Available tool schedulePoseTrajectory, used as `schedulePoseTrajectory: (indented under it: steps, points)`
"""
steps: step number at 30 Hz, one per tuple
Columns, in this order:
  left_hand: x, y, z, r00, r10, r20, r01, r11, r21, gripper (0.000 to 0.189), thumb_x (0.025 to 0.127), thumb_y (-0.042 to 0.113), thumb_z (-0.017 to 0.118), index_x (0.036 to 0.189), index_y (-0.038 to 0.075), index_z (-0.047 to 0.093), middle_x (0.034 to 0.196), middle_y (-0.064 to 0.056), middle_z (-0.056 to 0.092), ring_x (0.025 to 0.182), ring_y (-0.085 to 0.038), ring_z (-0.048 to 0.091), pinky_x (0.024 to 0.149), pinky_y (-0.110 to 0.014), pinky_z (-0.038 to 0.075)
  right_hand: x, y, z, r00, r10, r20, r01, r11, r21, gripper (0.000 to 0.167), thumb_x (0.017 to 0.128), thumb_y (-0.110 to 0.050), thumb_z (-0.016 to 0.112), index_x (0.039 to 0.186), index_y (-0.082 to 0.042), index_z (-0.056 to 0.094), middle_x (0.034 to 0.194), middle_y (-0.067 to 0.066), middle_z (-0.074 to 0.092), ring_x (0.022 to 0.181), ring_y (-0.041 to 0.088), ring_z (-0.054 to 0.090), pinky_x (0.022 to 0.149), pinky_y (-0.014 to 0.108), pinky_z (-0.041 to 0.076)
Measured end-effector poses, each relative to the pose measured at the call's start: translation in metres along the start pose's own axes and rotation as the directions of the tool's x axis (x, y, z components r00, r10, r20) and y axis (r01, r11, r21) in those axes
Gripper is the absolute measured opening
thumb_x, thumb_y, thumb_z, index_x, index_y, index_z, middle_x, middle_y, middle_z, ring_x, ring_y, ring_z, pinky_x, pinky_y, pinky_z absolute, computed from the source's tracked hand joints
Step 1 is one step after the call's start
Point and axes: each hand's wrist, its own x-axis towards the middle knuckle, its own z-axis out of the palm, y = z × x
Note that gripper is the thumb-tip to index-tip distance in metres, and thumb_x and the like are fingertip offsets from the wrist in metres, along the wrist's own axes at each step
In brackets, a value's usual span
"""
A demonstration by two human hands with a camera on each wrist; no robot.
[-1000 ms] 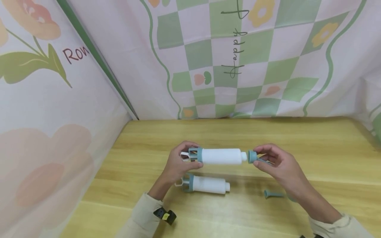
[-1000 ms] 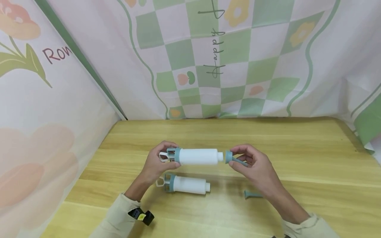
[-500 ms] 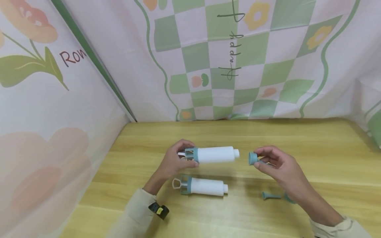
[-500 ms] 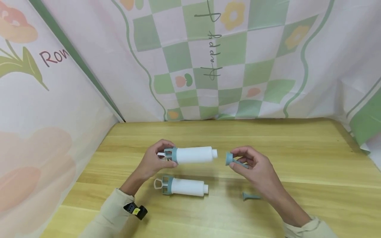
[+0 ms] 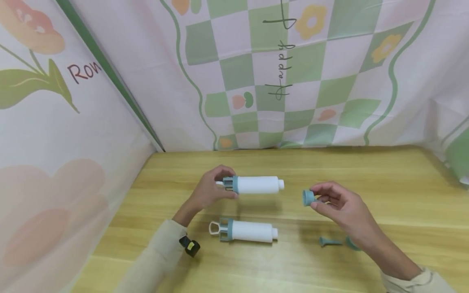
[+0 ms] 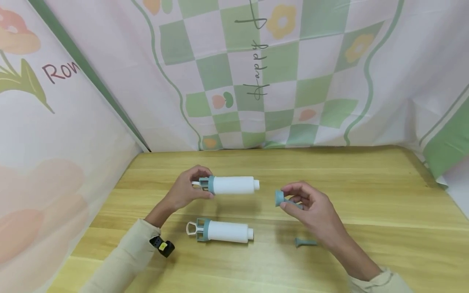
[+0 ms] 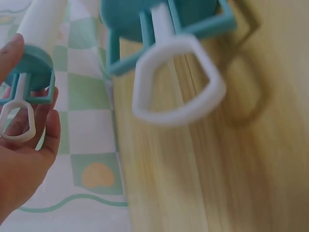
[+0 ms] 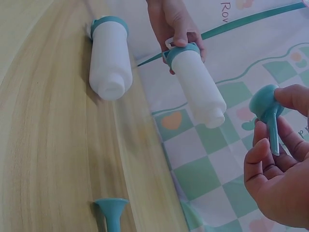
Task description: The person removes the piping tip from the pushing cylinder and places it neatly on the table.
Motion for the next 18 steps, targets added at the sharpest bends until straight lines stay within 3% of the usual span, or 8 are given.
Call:
schedulePoseTrajectory:
  steps: [9,18]
  points:
    - [0.013,-0.012,-0.012,0.999,-0.030,0.022,0.030,0.999,0.033,0.053,0.071,0.004,0.089,0.116,0.006,0.062,0.109,-0.007,0.067,0.101,-0.026,0.064,0.088,-0.040,0.053,0.000,0.001,0.000,1.000,0.006,0.009,-0.006,1.000,-0.008,0.029,0.096,-0.006,0.068,0.122,0.002,0.058,0.108,0.006,0.066,0.092,0.016,0.063,0.075,0.023,0.054]
    - [0.027,-0.028,-0.015,0.995,-0.084,0.049,0.081,0.995,0.054,0.052,0.070,0.004,0.090,0.112,0.005,0.060,0.112,-0.011,0.065,0.099,-0.027,0.063,0.086,-0.037,0.054,0.000,0.003,-0.001,1.000,-0.003,0.012,0.003,1.000,-0.012,0.027,0.095,-0.005,0.068,0.120,0.001,0.059,0.107,0.008,0.065,0.091,0.017,0.063,0.076,0.024,0.054]
